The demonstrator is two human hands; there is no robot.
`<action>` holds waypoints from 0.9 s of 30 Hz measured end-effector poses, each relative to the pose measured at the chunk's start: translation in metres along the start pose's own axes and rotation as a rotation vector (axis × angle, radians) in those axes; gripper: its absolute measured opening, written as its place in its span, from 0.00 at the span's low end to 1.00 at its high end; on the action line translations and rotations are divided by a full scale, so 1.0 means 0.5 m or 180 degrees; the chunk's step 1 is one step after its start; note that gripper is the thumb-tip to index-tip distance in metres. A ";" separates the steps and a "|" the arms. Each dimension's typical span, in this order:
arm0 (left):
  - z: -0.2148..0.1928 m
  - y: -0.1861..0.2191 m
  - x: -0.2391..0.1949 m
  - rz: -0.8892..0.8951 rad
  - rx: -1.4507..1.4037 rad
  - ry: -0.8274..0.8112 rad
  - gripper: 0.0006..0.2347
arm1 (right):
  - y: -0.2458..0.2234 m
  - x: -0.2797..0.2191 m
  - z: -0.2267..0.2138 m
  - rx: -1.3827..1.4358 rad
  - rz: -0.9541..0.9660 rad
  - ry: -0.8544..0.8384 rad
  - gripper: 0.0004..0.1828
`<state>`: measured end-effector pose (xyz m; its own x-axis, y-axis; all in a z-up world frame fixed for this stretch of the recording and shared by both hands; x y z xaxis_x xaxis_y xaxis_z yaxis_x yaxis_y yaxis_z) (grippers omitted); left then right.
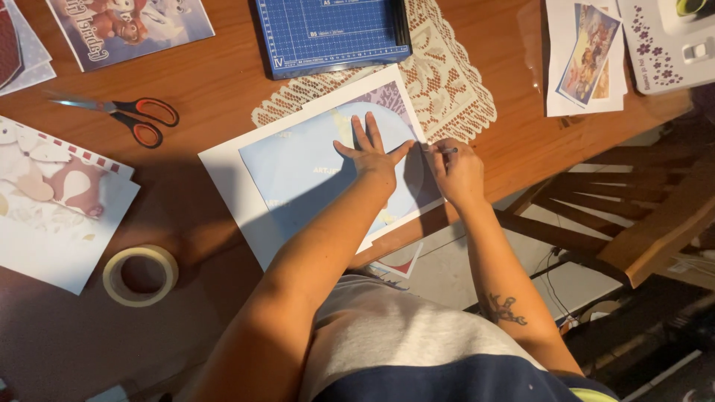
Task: The person cuts a printed image of Lightning McQueen from a red background using scissors, then uses a paper trimmer to cut another print. They apply tape to a blue card and place the trimmed print on top, aligning it for a craft assembly.
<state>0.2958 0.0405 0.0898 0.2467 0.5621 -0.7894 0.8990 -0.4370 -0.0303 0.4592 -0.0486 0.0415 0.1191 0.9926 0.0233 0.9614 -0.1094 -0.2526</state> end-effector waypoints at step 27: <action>0.011 0.003 0.006 0.0090 0.0122 0.0104 0.58 | -0.060 -0.165 0.010 -0.0176 -0.0108 -0.0141 0.11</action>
<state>0.2959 0.0377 0.0840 0.2841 0.5715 -0.7699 0.8770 -0.4793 -0.0322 0.4192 -0.1271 0.0425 0.0763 0.9970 -0.0123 0.9770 -0.0772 -0.1985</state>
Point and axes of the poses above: each hand's wrist, its own x-axis towards the middle knuckle, its own z-axis out of the palm, y = z × x, the point moved 3 cm from there along x, towards the middle knuckle, and after that the axes turned 14 degrees about -z, right-handed, at the moved point
